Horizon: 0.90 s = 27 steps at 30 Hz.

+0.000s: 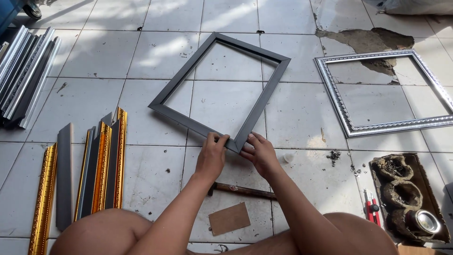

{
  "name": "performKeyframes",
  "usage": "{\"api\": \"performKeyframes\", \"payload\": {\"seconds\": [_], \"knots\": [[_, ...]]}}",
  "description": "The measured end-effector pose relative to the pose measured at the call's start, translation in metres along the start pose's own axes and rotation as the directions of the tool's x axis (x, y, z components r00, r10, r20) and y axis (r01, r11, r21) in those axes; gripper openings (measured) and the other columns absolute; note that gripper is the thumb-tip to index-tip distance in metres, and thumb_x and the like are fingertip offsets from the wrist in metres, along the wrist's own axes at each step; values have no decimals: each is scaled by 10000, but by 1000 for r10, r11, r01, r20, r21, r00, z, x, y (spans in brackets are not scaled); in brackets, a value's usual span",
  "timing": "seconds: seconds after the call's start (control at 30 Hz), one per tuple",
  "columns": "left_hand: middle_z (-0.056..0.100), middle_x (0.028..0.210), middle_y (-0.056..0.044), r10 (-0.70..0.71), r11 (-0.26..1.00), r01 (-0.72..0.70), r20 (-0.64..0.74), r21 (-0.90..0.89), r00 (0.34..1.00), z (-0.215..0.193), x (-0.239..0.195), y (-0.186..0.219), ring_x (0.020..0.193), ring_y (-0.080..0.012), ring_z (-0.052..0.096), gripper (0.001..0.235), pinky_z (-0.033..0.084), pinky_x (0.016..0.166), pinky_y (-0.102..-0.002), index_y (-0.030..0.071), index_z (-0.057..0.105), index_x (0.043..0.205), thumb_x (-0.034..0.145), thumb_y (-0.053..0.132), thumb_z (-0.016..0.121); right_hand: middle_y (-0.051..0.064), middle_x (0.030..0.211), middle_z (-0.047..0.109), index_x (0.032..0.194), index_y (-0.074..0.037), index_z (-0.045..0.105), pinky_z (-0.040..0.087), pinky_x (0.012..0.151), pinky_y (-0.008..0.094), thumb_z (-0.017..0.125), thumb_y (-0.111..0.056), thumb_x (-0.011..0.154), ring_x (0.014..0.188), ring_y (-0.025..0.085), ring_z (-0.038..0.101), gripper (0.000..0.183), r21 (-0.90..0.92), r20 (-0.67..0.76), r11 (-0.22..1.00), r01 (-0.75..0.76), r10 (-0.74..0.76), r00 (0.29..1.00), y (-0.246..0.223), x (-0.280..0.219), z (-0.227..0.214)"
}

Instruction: Assembling picture frames by applying glue to the mitered corners of moldings and joining them together, using a hammer for adjustments.

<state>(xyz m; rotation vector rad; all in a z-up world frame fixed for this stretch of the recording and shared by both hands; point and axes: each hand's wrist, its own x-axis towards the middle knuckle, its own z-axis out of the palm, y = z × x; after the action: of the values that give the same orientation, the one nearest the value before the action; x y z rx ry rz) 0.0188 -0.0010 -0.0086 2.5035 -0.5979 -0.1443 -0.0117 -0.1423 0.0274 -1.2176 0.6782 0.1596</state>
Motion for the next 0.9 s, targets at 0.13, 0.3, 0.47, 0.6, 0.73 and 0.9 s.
{"api": "performKeyframes", "payload": {"seconds": [0.13, 0.3, 0.47, 0.6, 0.73, 0.9], "knots": [[382, 1123, -114, -38, 996, 42, 59, -84, 998, 1, 2, 0, 1057, -356, 500, 353, 513, 804, -401, 95, 444, 1182, 840, 29, 500, 242, 1364, 298, 1353, -1, 226, 441, 914, 457, 421, -220, 898, 1164, 393, 438, 542, 143, 47, 988, -51, 45, 998, -5, -9, 0], [267, 1341, -207, -43, 988, 7, 230, 156, 972, -9, -7, 19, 1245, -467, 255, 522, 364, 965, -511, 92, 358, 1304, 825, 190, 542, 294, 1342, 299, 1334, 42, 261, 394, 918, 494, 491, -263, 856, 1182, 421, 404, 612, 45, 81, 990, 136, -139, 987, -28, -28, -17], [250, 1389, -166, -35, 959, -62, 332, 278, 942, -7, -13, 32, 1262, -423, 253, 580, 318, 966, -514, 151, 317, 1349, 825, 266, 539, 186, 1108, 529, 1220, -21, 451, 466, 772, 416, 496, -260, 864, 979, 295, 551, 431, -288, -15, 863, 414, -437, 899, -104, -69, -67], [154, 1441, -139, -94, 933, -54, 388, 355, 917, 3, -13, 30, 1277, -416, 217, 629, 318, 942, -542, 188, 225, 1390, 837, 314, 498, 99, 859, 624, 1049, -53, 604, 492, 573, 231, 535, -173, 858, 702, 141, 583, 236, -611, -222, 713, 342, -570, 791, -110, -53, -136], [71, 1472, -114, -110, 929, -57, 420, 365, 901, 11, -12, 25, 1295, -415, 171, 654, 256, 953, -590, 206, 158, 1411, 852, 364, 459, 84, 834, 652, 1028, -95, 633, 513, 564, 245, 569, -219, 823, 696, 145, 631, 247, -793, -370, 609, 13, -500, 783, -53, -22, -201], [-2, 1485, -80, -146, 937, -17, 434, 350, 889, 17, -13, 19, 1321, -393, 110, 683, 184, 975, -631, 239, 86, 1419, 853, 394, 435, 54, 844, 679, 996, -162, 674, 506, 616, 306, 604, -185, 780, 684, 162, 654, 228, -873, -378, 445, -198, -361, 853, 7, -5, -233]]}}
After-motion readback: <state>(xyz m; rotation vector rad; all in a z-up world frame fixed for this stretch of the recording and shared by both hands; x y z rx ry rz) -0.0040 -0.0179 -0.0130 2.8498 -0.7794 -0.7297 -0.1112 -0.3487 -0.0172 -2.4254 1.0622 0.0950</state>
